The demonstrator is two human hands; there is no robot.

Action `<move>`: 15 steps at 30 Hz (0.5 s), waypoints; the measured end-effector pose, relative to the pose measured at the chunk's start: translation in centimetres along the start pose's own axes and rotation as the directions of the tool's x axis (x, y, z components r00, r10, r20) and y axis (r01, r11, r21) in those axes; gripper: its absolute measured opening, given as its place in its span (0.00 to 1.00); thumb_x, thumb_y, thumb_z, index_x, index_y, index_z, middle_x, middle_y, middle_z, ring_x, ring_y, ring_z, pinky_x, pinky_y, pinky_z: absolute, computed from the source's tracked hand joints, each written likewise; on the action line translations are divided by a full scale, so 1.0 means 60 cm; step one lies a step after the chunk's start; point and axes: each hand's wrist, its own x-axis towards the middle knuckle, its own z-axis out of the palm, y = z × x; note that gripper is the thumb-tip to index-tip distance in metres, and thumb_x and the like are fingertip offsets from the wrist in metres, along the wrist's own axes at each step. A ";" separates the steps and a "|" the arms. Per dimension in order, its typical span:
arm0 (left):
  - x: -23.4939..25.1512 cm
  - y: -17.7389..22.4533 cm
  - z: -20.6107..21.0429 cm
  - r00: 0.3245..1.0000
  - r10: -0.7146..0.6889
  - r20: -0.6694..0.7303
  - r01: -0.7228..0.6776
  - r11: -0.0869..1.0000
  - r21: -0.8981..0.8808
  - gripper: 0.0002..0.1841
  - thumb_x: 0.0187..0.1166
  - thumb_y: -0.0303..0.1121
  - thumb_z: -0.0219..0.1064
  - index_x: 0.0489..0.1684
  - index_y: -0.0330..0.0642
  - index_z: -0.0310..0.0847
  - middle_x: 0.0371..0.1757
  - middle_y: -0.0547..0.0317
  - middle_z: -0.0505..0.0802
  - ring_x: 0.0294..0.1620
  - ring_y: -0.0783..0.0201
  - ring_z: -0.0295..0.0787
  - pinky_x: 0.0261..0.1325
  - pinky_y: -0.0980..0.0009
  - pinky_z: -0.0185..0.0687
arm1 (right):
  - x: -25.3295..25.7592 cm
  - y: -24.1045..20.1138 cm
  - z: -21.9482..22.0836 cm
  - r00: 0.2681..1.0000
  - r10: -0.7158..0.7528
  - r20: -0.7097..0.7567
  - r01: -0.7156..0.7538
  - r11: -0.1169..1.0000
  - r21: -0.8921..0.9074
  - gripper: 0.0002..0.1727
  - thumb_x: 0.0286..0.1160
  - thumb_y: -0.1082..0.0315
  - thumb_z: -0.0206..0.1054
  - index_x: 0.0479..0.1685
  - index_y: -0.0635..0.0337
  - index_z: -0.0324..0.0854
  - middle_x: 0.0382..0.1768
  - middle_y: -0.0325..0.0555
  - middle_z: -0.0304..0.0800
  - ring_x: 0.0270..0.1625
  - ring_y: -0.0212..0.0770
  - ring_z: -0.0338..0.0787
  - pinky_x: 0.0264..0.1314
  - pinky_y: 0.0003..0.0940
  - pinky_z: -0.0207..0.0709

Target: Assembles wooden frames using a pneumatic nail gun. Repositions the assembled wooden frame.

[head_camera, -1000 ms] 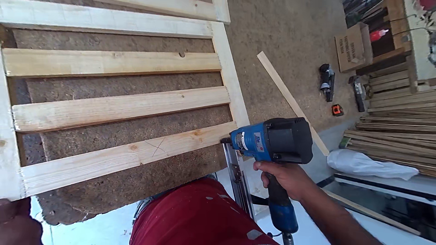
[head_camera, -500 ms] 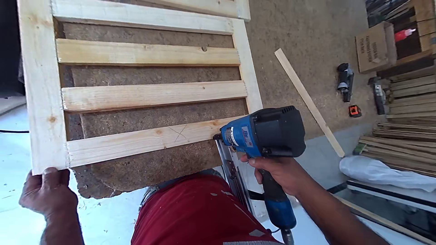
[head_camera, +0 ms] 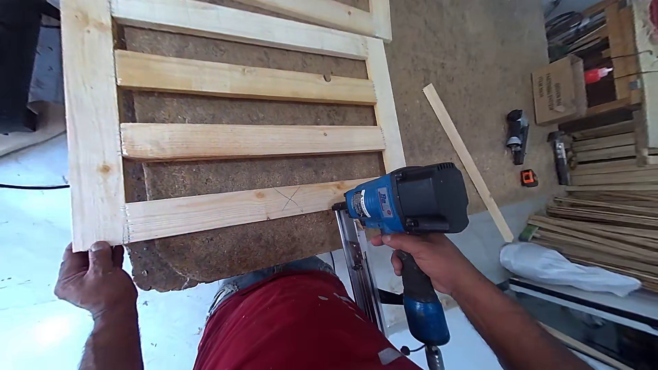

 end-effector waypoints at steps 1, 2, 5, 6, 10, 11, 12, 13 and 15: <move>0.000 -0.001 0.001 1.000 0.024 -0.014 -0.024 1.000 0.006 0.20 0.88 0.32 0.58 0.74 0.33 0.73 0.61 0.52 0.90 0.55 0.65 0.92 0.62 0.65 0.90 | 0.000 0.000 0.003 1.000 0.007 -0.004 -0.007 1.000 -0.018 0.06 0.79 0.69 0.71 0.47 0.60 0.90 0.39 0.55 0.96 0.19 0.45 0.86 0.23 0.34 0.85; 0.000 -0.003 0.001 0.999 0.045 -0.018 -0.045 0.999 0.014 0.20 0.87 0.32 0.59 0.74 0.33 0.74 0.59 0.53 0.90 0.53 0.66 0.92 0.61 0.66 0.90 | -0.002 0.000 0.006 1.000 0.006 -0.009 -0.006 0.999 -0.034 0.05 0.78 0.70 0.71 0.44 0.60 0.90 0.35 0.54 0.94 0.18 0.44 0.85 0.22 0.33 0.84; 0.006 -0.014 -0.001 0.996 0.094 -0.006 -0.094 0.995 0.015 0.20 0.87 0.33 0.60 0.72 0.32 0.75 0.57 0.52 0.91 0.51 0.67 0.92 0.61 0.66 0.90 | -0.005 -0.001 0.016 0.999 -0.047 -0.002 0.047 0.996 -0.076 0.03 0.76 0.72 0.71 0.42 0.60 0.88 0.32 0.54 0.92 0.18 0.44 0.84 0.22 0.33 0.84; 0.008 -0.013 -0.002 0.995 0.096 0.005 -0.096 0.995 0.018 0.20 0.86 0.33 0.59 0.72 0.33 0.75 0.56 0.54 0.91 0.50 0.68 0.92 0.60 0.67 0.89 | -0.009 -0.002 0.021 0.998 -0.068 0.002 0.068 0.994 -0.084 0.04 0.76 0.72 0.71 0.45 0.60 0.89 0.35 0.55 0.94 0.18 0.44 0.85 0.22 0.33 0.84; 0.014 -0.009 -0.019 0.996 0.063 0.064 -0.066 0.997 0.041 0.17 0.84 0.33 0.63 0.67 0.36 0.79 0.51 0.60 0.91 0.45 0.73 0.89 0.56 0.70 0.87 | -0.044 -0.007 0.065 0.996 -0.081 -0.020 0.080 0.995 -0.051 0.10 0.77 0.75 0.70 0.54 0.59 0.88 0.49 0.55 0.96 0.21 0.46 0.88 0.23 0.34 0.86; 0.017 -0.004 -0.024 0.995 0.049 0.085 -0.054 0.997 0.053 0.17 0.83 0.33 0.64 0.66 0.36 0.79 0.51 0.60 0.91 0.45 0.73 0.88 0.56 0.69 0.87 | -0.052 -0.008 0.078 0.996 -0.084 -0.019 0.083 0.996 -0.023 0.11 0.78 0.75 0.69 0.55 0.59 0.88 0.50 0.55 0.96 0.21 0.46 0.88 0.23 0.34 0.86; 0.019 0.000 -0.029 0.993 0.035 0.110 -0.043 0.997 0.066 0.18 0.82 0.33 0.64 0.67 0.37 0.79 0.52 0.60 0.91 0.46 0.73 0.88 0.57 0.68 0.86 | -0.059 -0.008 0.091 0.997 -0.080 -0.022 0.080 0.997 0.005 0.11 0.78 0.74 0.68 0.55 0.59 0.88 0.50 0.56 0.96 0.21 0.46 0.89 0.23 0.34 0.86; 0.023 -0.003 -0.034 0.991 0.034 0.130 -0.044 0.996 0.077 0.18 0.82 0.34 0.65 0.67 0.37 0.80 0.52 0.59 0.92 0.46 0.73 0.89 0.56 0.68 0.86 | -0.063 -0.009 0.104 0.997 -0.075 -0.022 0.075 0.997 0.028 0.10 0.79 0.74 0.67 0.55 0.59 0.88 0.49 0.56 0.96 0.21 0.46 0.89 0.23 0.34 0.86; 0.026 -0.006 -0.049 0.982 0.052 0.181 -0.073 0.991 0.112 0.19 0.83 0.36 0.64 0.69 0.36 0.80 0.54 0.57 0.92 0.47 0.74 0.89 0.57 0.69 0.86 | -0.068 -0.011 0.133 0.998 -0.063 -0.010 0.064 0.996 0.060 0.10 0.80 0.74 0.66 0.54 0.61 0.87 0.49 0.57 0.96 0.20 0.45 0.88 0.22 0.34 0.85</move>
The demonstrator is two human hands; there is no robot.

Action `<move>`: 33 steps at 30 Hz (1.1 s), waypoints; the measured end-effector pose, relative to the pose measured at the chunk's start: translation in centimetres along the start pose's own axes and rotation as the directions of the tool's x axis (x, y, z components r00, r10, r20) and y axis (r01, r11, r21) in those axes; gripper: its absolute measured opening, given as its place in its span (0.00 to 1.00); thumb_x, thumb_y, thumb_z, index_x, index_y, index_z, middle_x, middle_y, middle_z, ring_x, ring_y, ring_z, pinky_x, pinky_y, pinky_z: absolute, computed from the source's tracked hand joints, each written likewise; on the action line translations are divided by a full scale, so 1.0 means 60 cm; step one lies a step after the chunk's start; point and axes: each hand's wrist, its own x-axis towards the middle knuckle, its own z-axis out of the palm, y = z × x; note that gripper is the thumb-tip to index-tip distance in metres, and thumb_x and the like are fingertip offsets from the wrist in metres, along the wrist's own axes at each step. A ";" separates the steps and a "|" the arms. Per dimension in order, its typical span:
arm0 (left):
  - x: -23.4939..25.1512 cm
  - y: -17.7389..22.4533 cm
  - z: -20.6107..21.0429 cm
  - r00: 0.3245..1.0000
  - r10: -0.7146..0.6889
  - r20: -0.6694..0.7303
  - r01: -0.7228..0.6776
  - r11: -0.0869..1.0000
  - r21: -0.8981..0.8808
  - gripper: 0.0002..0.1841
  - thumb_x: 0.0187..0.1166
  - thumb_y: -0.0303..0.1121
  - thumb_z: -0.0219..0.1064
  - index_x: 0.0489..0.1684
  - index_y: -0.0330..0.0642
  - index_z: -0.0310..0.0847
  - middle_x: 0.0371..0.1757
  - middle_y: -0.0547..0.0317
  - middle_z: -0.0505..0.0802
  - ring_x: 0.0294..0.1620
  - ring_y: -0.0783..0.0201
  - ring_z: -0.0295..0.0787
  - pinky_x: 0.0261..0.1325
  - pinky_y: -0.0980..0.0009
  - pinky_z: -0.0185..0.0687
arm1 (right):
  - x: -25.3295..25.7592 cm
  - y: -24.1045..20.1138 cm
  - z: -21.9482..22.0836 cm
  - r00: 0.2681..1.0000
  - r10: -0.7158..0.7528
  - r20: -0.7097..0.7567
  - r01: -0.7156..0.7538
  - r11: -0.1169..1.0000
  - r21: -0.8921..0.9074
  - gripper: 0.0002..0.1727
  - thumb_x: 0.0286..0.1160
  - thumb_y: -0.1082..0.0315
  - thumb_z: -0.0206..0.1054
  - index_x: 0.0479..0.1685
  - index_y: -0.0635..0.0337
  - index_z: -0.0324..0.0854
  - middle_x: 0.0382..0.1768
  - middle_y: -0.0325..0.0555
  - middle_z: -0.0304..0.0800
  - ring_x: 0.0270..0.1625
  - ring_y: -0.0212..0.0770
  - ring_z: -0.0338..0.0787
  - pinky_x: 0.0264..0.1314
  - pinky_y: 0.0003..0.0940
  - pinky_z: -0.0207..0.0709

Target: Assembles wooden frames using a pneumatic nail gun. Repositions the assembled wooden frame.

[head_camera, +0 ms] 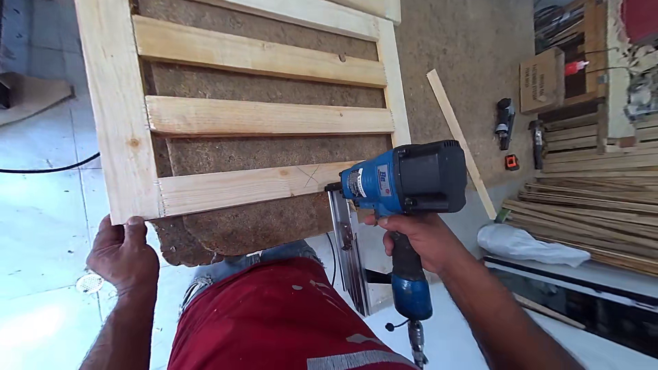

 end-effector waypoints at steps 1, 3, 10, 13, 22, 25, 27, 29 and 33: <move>-0.001 0.005 -0.008 0.999 0.011 0.032 -0.012 0.999 0.033 0.20 0.85 0.37 0.63 0.70 0.35 0.79 0.56 0.56 0.92 0.49 0.74 0.89 0.60 0.70 0.85 | -0.001 0.000 0.014 1.000 0.003 0.007 -0.003 1.000 0.010 0.09 0.80 0.73 0.66 0.54 0.61 0.87 0.48 0.57 0.96 0.20 0.45 0.88 0.22 0.34 0.85; 0.003 0.009 -0.018 0.997 0.029 0.069 -0.035 0.996 0.085 0.21 0.86 0.37 0.64 0.71 0.34 0.79 0.56 0.53 0.93 0.50 0.75 0.89 0.61 0.72 0.84 | 0.001 -0.001 0.037 1.000 0.009 0.022 -0.009 1.000 0.022 0.09 0.79 0.73 0.67 0.54 0.60 0.87 0.47 0.58 0.96 0.19 0.44 0.87 0.21 0.34 0.85; -0.001 0.017 -0.016 0.999 -0.016 0.047 0.010 0.991 0.132 0.19 0.86 0.36 0.63 0.71 0.37 0.80 0.51 0.55 0.93 0.46 0.74 0.88 0.57 0.70 0.83 | 0.003 -0.008 0.066 0.999 0.032 0.021 -0.031 0.999 -0.022 0.07 0.80 0.72 0.68 0.50 0.60 0.87 0.43 0.56 0.96 0.18 0.44 0.86 0.22 0.34 0.85; 0.000 0.018 -0.015 0.999 -0.010 0.045 0.004 0.992 0.129 0.20 0.86 0.36 0.63 0.71 0.37 0.80 0.52 0.52 0.93 0.47 0.70 0.89 0.58 0.65 0.85 | 0.006 -0.015 0.067 0.998 0.054 0.016 -0.052 0.993 -0.105 0.04 0.79 0.71 0.67 0.44 0.60 0.87 0.33 0.52 0.92 0.17 0.42 0.83 0.21 0.34 0.84; 0.031 0.001 -0.067 0.980 0.034 0.198 -0.106 0.924 0.367 0.33 0.74 0.36 0.79 0.81 0.40 0.73 0.74 0.44 0.87 0.74 0.52 0.85 0.79 0.51 0.78 | -0.025 -0.010 0.096 0.992 -0.046 0.114 0.048 0.999 -0.014 0.14 0.77 0.75 0.64 0.57 0.57 0.87 0.50 0.57 0.96 0.19 0.45 0.88 0.20 0.34 0.85; 0.070 0.015 -0.081 0.878 0.277 0.390 -0.444 0.776 0.448 0.42 0.70 0.43 0.82 0.86 0.40 0.67 0.87 0.36 0.71 0.86 0.37 0.68 0.84 0.38 0.67 | -0.034 -0.012 0.125 0.980 -0.091 0.177 0.096 0.995 -0.019 0.14 0.74 0.75 0.65 0.56 0.57 0.88 0.50 0.57 0.95 0.20 0.46 0.88 0.22 0.34 0.86; 0.094 0.037 -0.079 0.744 0.375 0.553 -0.651 0.596 0.471 0.40 0.70 0.50 0.78 0.85 0.47 0.70 0.92 0.29 0.58 0.91 0.26 0.51 0.87 0.30 0.52 | -0.041 -0.011 0.149 0.979 -0.089 0.185 0.096 0.995 -0.025 0.13 0.74 0.75 0.66 0.55 0.57 0.88 0.51 0.57 0.95 0.21 0.46 0.88 0.23 0.34 0.87; 0.118 0.074 -0.052 0.551 0.382 0.742 -0.823 0.400 0.404 0.38 0.72 0.52 0.73 0.84 0.48 0.72 0.91 0.30 0.62 0.92 0.23 0.48 0.87 0.26 0.45 | -0.046 -0.012 0.176 0.983 -0.078 0.165 0.082 0.996 -0.018 0.12 0.75 0.75 0.66 0.54 0.58 0.88 0.50 0.57 0.95 0.21 0.46 0.88 0.24 0.35 0.87; 0.150 0.112 0.035 0.290 0.114 0.950 -0.948 0.170 0.269 0.50 0.69 0.60 0.74 0.90 0.41 0.60 0.89 0.41 0.70 0.94 0.36 0.51 0.90 0.29 0.38 | -0.057 -0.014 0.220 0.991 -0.039 0.126 0.039 0.999 0.001 0.10 0.77 0.74 0.67 0.53 0.59 0.88 0.47 0.57 0.95 0.20 0.46 0.88 0.24 0.36 0.87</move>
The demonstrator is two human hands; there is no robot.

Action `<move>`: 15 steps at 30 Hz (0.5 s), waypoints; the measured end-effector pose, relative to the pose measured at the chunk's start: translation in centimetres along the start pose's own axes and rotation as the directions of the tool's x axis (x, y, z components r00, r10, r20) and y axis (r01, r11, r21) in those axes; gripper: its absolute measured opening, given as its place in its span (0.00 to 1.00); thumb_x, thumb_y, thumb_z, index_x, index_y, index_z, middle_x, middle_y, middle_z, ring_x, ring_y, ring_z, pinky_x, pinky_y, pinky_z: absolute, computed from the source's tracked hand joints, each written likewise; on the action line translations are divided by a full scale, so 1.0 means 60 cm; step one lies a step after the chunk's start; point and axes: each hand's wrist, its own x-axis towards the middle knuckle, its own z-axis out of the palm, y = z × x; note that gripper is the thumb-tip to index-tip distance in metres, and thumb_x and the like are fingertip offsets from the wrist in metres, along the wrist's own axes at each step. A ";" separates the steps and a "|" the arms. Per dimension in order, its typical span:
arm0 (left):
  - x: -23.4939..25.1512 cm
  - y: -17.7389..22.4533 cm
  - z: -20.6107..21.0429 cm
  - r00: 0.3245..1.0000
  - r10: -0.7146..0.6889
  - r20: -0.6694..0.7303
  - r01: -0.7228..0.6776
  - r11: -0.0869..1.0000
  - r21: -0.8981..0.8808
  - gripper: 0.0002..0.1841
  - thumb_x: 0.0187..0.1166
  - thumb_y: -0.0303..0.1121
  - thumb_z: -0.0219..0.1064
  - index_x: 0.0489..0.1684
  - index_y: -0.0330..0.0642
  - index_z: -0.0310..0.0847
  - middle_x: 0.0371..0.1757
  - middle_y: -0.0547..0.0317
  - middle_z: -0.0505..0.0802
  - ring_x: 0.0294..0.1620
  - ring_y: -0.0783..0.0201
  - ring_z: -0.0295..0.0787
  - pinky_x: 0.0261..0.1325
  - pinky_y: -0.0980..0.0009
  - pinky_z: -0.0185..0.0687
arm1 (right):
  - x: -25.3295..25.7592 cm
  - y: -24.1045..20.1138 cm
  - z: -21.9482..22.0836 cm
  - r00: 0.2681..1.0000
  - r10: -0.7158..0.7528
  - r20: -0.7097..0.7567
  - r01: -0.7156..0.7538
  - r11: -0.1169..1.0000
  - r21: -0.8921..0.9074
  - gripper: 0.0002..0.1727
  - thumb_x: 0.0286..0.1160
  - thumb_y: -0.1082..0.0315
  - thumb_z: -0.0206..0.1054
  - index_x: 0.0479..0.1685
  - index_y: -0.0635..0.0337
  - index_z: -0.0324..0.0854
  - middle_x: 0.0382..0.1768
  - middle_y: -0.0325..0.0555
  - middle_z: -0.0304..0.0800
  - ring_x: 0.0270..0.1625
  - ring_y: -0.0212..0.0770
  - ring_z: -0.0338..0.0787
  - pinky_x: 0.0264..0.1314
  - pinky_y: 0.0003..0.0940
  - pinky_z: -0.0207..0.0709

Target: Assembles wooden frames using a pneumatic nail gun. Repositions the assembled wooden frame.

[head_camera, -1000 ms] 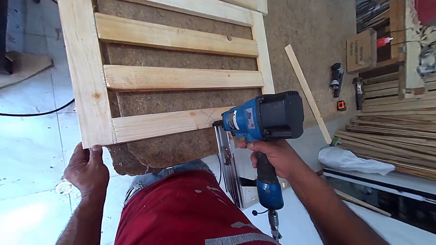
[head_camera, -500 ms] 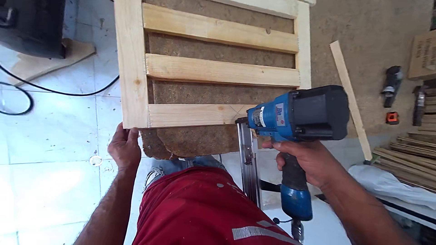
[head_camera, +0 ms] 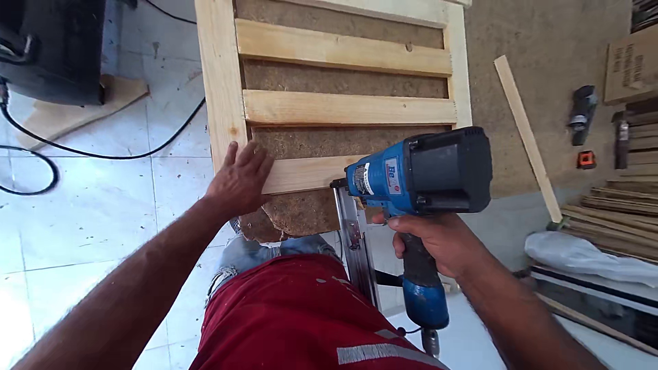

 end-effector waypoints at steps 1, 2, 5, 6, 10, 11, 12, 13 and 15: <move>0.015 -0.003 0.004 0.999 0.029 0.032 -0.030 0.999 0.019 0.52 0.68 0.62 0.74 0.90 0.40 0.59 0.85 0.39 0.73 0.91 0.36 0.58 0.90 0.29 0.38 | -0.001 0.001 0.008 1.000 0.004 -0.008 -0.004 1.000 0.005 0.10 0.77 0.74 0.67 0.53 0.59 0.87 0.47 0.57 0.95 0.20 0.46 0.88 0.24 0.36 0.87; 0.024 -0.007 0.008 0.998 0.063 0.028 -0.064 0.998 0.021 0.52 0.67 0.63 0.74 0.89 0.39 0.60 0.79 0.37 0.79 0.85 0.36 0.68 0.89 0.29 0.40 | -0.002 0.002 0.014 1.000 0.005 -0.016 -0.005 1.000 0.012 0.10 0.77 0.73 0.68 0.53 0.59 0.88 0.47 0.57 0.95 0.20 0.46 0.88 0.24 0.36 0.87; 0.021 -0.014 0.020 0.992 0.127 -0.014 -0.127 0.992 0.017 0.50 0.72 0.62 0.70 0.90 0.37 0.58 0.69 0.36 0.84 0.75 0.35 0.78 0.89 0.29 0.41 | -0.004 0.002 0.025 0.999 0.021 -0.044 -0.020 0.999 0.030 0.09 0.77 0.72 0.69 0.52 0.60 0.88 0.47 0.57 0.96 0.20 0.45 0.88 0.23 0.35 0.87; 0.021 -0.015 0.020 0.991 0.134 -0.018 -0.133 0.991 0.019 0.50 0.73 0.62 0.70 0.90 0.37 0.57 0.69 0.35 0.84 0.74 0.34 0.78 0.89 0.29 0.41 | -0.004 0.001 0.027 0.998 0.027 -0.051 -0.025 0.999 0.040 0.09 0.77 0.72 0.68 0.52 0.60 0.88 0.47 0.57 0.96 0.20 0.45 0.88 0.23 0.35 0.86; 0.021 -0.009 0.015 0.993 0.116 0.018 -0.116 0.993 0.032 0.50 0.74 0.62 0.68 0.90 0.36 0.57 0.68 0.35 0.83 0.73 0.34 0.78 0.88 0.28 0.39 | -0.001 -0.006 0.028 0.997 0.042 -0.070 -0.038 0.998 0.048 0.09 0.78 0.72 0.68 0.53 0.60 0.87 0.47 0.58 0.96 0.19 0.46 0.87 0.22 0.35 0.86; 0.022 -0.008 0.015 0.993 0.117 0.022 -0.117 0.992 0.036 0.49 0.74 0.61 0.69 0.90 0.36 0.57 0.68 0.34 0.83 0.72 0.33 0.78 0.88 0.27 0.39 | -0.001 -0.007 0.028 0.997 0.045 -0.069 -0.041 0.998 0.049 0.09 0.79 0.72 0.68 0.54 0.60 0.87 0.48 0.58 0.96 0.19 0.46 0.87 0.22 0.35 0.85; 0.022 -0.007 0.014 0.993 0.116 0.024 -0.117 0.992 0.040 0.50 0.74 0.61 0.69 0.90 0.35 0.57 0.68 0.34 0.83 0.72 0.33 0.78 0.88 0.27 0.39 | 0.001 -0.008 0.028 0.997 0.047 -0.067 -0.044 0.998 0.049 0.10 0.78 0.71 0.68 0.54 0.59 0.87 0.48 0.58 0.96 0.19 0.46 0.87 0.22 0.35 0.85; 0.022 -0.007 0.014 0.993 0.113 0.030 -0.114 0.993 0.042 0.50 0.74 0.60 0.70 0.91 0.36 0.56 0.68 0.34 0.83 0.72 0.33 0.78 0.88 0.27 0.39 | 0.002 -0.008 0.028 0.996 0.051 -0.068 -0.047 0.998 0.049 0.10 0.78 0.71 0.68 0.54 0.59 0.87 0.48 0.58 0.96 0.19 0.46 0.87 0.22 0.35 0.85; 0.022 -0.006 0.013 0.993 0.112 0.041 -0.114 0.993 0.042 0.50 0.74 0.60 0.70 0.91 0.36 0.56 0.68 0.33 0.83 0.72 0.32 0.78 0.87 0.27 0.39 | 0.003 -0.009 0.031 0.996 0.063 -0.068 -0.060 0.997 0.046 0.10 0.78 0.71 0.69 0.55 0.59 0.87 0.49 0.57 0.96 0.19 0.46 0.87 0.22 0.35 0.85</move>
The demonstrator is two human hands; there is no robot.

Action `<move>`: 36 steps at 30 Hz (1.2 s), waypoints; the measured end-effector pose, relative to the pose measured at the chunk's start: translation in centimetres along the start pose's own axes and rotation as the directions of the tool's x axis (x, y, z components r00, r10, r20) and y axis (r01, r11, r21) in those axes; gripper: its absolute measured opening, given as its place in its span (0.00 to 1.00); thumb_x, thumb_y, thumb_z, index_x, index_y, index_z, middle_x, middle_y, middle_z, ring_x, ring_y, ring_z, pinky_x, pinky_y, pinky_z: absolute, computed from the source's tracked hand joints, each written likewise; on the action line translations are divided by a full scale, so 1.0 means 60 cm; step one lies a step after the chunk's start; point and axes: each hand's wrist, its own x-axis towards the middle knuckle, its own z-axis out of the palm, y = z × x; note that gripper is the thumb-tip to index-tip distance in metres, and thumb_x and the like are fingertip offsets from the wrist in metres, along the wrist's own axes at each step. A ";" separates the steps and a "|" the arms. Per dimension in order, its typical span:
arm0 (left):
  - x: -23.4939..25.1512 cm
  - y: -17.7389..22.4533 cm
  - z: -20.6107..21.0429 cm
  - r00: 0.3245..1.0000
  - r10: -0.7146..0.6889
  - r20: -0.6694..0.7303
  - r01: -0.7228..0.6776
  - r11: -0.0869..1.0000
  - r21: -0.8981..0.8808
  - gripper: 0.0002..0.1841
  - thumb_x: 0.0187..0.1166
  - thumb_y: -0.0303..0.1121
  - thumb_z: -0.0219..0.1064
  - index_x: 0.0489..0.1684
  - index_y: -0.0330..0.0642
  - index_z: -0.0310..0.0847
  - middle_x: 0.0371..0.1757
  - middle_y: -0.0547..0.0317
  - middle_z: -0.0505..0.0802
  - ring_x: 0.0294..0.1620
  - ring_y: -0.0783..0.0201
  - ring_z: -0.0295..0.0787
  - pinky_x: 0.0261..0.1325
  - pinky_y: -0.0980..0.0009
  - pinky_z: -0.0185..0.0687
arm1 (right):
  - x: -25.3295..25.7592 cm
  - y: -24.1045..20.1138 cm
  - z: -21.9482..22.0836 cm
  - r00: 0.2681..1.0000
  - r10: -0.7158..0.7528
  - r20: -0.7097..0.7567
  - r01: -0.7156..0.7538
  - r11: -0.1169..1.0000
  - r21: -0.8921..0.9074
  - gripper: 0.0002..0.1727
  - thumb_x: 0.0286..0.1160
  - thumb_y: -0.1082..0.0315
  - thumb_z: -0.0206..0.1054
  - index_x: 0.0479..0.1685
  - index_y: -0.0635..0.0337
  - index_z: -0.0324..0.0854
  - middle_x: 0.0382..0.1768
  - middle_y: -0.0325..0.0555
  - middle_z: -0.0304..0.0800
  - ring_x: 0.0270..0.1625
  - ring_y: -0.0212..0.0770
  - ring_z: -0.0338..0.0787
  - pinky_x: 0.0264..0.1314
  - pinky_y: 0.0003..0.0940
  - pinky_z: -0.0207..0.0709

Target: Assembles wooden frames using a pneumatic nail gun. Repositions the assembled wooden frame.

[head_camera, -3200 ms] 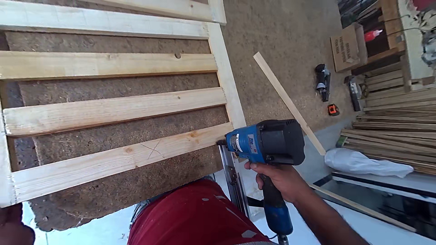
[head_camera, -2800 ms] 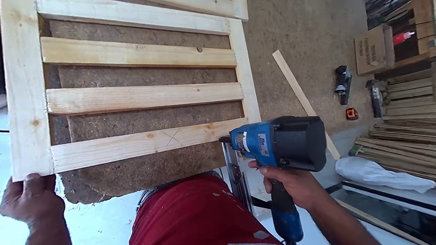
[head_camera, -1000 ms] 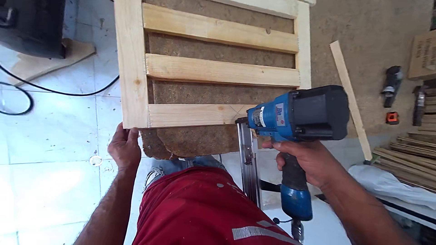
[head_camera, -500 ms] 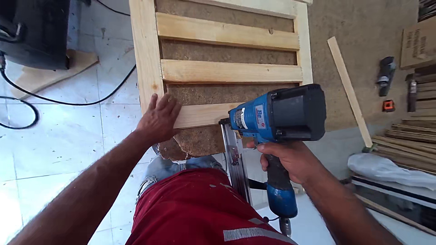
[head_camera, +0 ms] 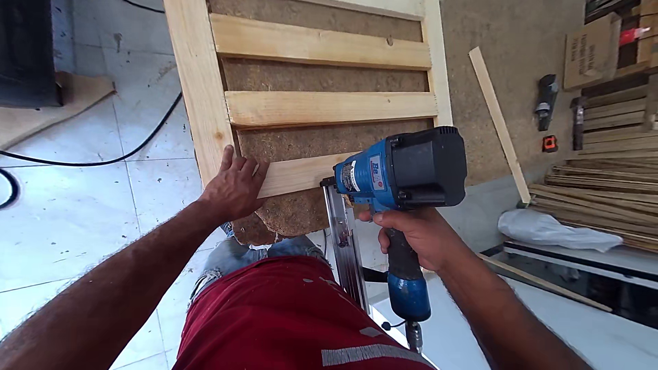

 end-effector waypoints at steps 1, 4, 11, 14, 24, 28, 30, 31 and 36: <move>0.000 -0.001 0.000 1.000 0.002 0.004 -0.002 1.000 0.002 0.50 0.74 0.60 0.70 0.91 0.36 0.56 0.68 0.33 0.83 0.72 0.32 0.78 0.87 0.27 0.39 | 0.000 -0.001 0.002 1.000 0.003 0.000 -0.003 1.000 -0.001 0.10 0.78 0.71 0.69 0.55 0.59 0.87 0.49 0.57 0.96 0.19 0.46 0.87 0.22 0.35 0.85; 0.000 -0.002 0.000 1.000 0.001 0.004 -0.001 1.000 0.010 0.50 0.74 0.61 0.70 0.91 0.36 0.55 0.69 0.33 0.83 0.72 0.33 0.78 0.87 0.27 0.39 | 0.000 -0.003 0.006 1.000 0.008 0.000 -0.008 1.000 -0.001 0.10 0.78 0.72 0.69 0.55 0.60 0.87 0.48 0.57 0.95 0.19 0.46 0.87 0.22 0.35 0.86; -0.002 -0.006 0.007 1.000 0.007 -0.022 -0.007 1.000 0.005 0.50 0.74 0.61 0.69 0.91 0.36 0.56 0.67 0.33 0.83 0.71 0.32 0.79 0.87 0.27 0.41 | 0.005 -0.007 0.010 0.998 0.050 -0.024 -0.052 0.995 -0.087 0.04 0.76 0.72 0.70 0.44 0.60 0.88 0.32 0.55 0.92 0.18 0.44 0.85 0.22 0.34 0.84; -0.003 -0.005 0.011 0.999 0.020 -0.035 -0.020 1.000 -0.014 0.49 0.74 0.61 0.68 0.90 0.35 0.57 0.68 0.33 0.83 0.72 0.32 0.79 0.87 0.26 0.40 | 0.002 -0.010 0.013 0.999 0.037 -0.022 -0.040 0.988 -0.150 0.03 0.74 0.72 0.70 0.40 0.60 0.88 0.26 0.53 0.88 0.18 0.43 0.84 0.22 0.34 0.84; -0.190 -0.049 0.080 0.863 -0.365 -0.349 0.208 0.886 -0.414 0.36 0.82 0.49 0.69 0.85 0.34 0.68 0.86 0.30 0.71 0.89 0.33 0.63 0.89 0.37 0.56 | -0.039 0.007 0.083 0.986 -0.132 0.100 0.138 0.988 -0.063 0.14 0.71 0.75 0.69 0.54 0.56 0.89 0.49 0.56 0.96 0.22 0.46 0.89 0.25 0.33 0.86; -0.210 -0.049 0.115 0.802 -0.372 -0.467 0.118 0.866 -0.487 0.17 0.86 0.33 0.64 0.65 0.32 0.85 0.62 0.41 0.94 0.66 0.45 0.92 0.74 0.50 0.83 | -0.032 0.004 0.121 0.988 -0.112 0.110 0.121 0.989 -0.086 0.12 0.72 0.76 0.70 0.53 0.57 0.90 0.46 0.55 0.95 0.22 0.45 0.88 0.25 0.34 0.87; -0.205 -0.051 0.119 0.810 -0.383 -0.444 0.103 0.839 -0.534 0.16 0.86 0.34 0.64 0.62 0.33 0.88 0.65 0.43 0.93 0.69 0.48 0.91 0.76 0.51 0.82 | -0.033 0.005 0.134 0.989 -0.107 0.099 0.115 0.991 -0.074 0.12 0.71 0.76 0.70 0.52 0.58 0.89 0.47 0.55 0.96 0.22 0.46 0.88 0.25 0.34 0.86; -0.204 -0.052 0.117 0.822 -0.388 -0.417 0.104 0.822 -0.560 0.17 0.87 0.36 0.63 0.63 0.35 0.88 0.68 0.45 0.92 0.71 0.49 0.89 0.77 0.52 0.81 | -0.034 0.005 0.139 0.989 -0.109 0.094 0.116 0.991 -0.063 0.12 0.71 0.77 0.70 0.51 0.59 0.89 0.47 0.55 0.95 0.22 0.46 0.88 0.24 0.34 0.86; -0.194 -0.045 0.123 0.786 -0.415 -0.458 0.093 0.812 -0.576 0.16 0.85 0.37 0.66 0.57 0.34 0.90 0.63 0.44 0.94 0.66 0.47 0.92 0.73 0.51 0.83 | -0.035 -0.001 0.154 0.994 -0.093 0.058 0.095 0.995 -0.041 0.11 0.73 0.78 0.68 0.51 0.61 0.88 0.46 0.57 0.95 0.20 0.45 0.87 0.23 0.34 0.86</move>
